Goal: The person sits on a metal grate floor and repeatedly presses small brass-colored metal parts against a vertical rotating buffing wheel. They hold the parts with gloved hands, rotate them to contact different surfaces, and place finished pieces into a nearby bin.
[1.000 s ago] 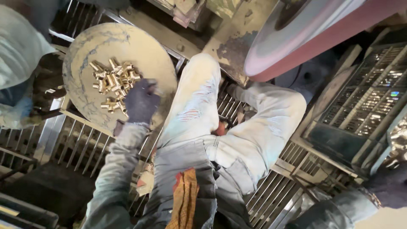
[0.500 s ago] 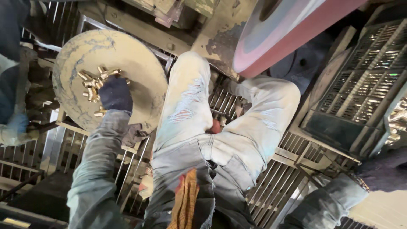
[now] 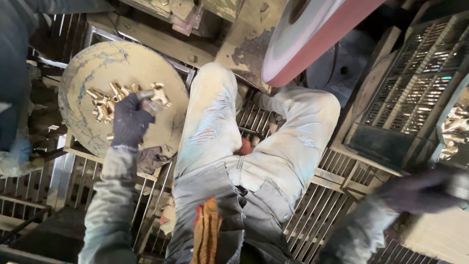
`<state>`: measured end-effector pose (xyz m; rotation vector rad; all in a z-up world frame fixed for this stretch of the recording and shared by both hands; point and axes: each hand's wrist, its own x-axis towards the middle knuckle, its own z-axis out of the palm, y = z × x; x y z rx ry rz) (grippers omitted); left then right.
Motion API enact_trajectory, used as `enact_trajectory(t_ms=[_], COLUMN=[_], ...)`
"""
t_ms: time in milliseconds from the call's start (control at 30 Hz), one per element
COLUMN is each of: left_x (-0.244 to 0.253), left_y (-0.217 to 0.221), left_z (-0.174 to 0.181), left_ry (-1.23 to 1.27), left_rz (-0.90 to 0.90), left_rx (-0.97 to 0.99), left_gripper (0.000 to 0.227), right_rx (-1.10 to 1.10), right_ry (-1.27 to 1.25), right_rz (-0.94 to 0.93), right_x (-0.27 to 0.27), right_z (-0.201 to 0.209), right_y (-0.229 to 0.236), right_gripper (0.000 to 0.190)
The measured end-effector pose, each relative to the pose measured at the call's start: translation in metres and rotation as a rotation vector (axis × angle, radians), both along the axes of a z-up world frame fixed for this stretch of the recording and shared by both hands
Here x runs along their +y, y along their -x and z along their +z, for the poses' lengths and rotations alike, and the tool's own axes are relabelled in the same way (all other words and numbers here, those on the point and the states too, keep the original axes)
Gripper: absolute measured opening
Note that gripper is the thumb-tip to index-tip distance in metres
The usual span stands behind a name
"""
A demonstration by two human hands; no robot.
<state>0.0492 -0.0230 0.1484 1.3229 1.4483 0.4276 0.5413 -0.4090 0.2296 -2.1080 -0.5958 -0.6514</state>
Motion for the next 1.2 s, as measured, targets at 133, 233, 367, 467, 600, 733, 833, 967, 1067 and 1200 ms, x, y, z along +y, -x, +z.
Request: enact_trajectory(t_ms=[133, 233, 367, 467, 600, 733, 833, 967, 1067, 1200], left_x=[-0.029, -0.052, -0.063, -0.066, -0.072, -0.074, -0.079, -0.090, -0.100, -0.101], left_y=[-0.041, -0.079, -0.109, -0.118, -0.125, -0.132, -0.132, -0.134, -0.141, -0.131], left_z=[0.036, 0.048, 0.052, 0.056, 0.059, 0.055, 0.053, 0.047, 0.041, 0.037], left_ry=[0.139, 0.319, 0.251, 0.193, 0.167, 0.094, 0.052, 0.203, 0.558, 0.917], left_rz=[-0.195, -0.344, -0.661, -0.773, -0.787, -0.812, -0.817, -0.668, -0.250, -0.070], left_rx=[-0.463, -0.593, -0.581, -0.510, -0.516, -0.538, -0.452, -0.481, -0.737, -0.807], left_gripper=[0.034, 0.035, 0.041, 0.040, 0.040, 0.039, 0.037, 0.035, 0.041, 0.043], right_rx=[0.482, 0.769, 0.969, 1.075, 1.025, 1.259, 1.585, 1.658, 1.740, 1.574], right_ry=[0.033, 0.194, 0.279, 0.253, 0.227, 0.151, -0.015, -0.092, -0.103, -0.147], right_rz=[0.488, 0.986, 1.069, 1.139, 1.234, 1.129, 1.045, 0.979, 0.777, 0.868], right_x=[0.074, 0.122, 0.144, 0.143, 0.128, 0.123, 0.124, 0.132, 0.137, 0.140], right_z=[-0.047, -0.055, -0.037, -0.032, -0.038, -0.049, -0.050, -0.046, -0.038, -0.030], right_y=[0.126, 0.180, 0.194, 0.180, 0.178, 0.189, 0.192, 0.188, 0.181, 0.176], right_gripper=[0.011, 0.023, 0.059, 0.069, 0.092, 0.105, 0.099, 0.083, 0.071, 0.080])
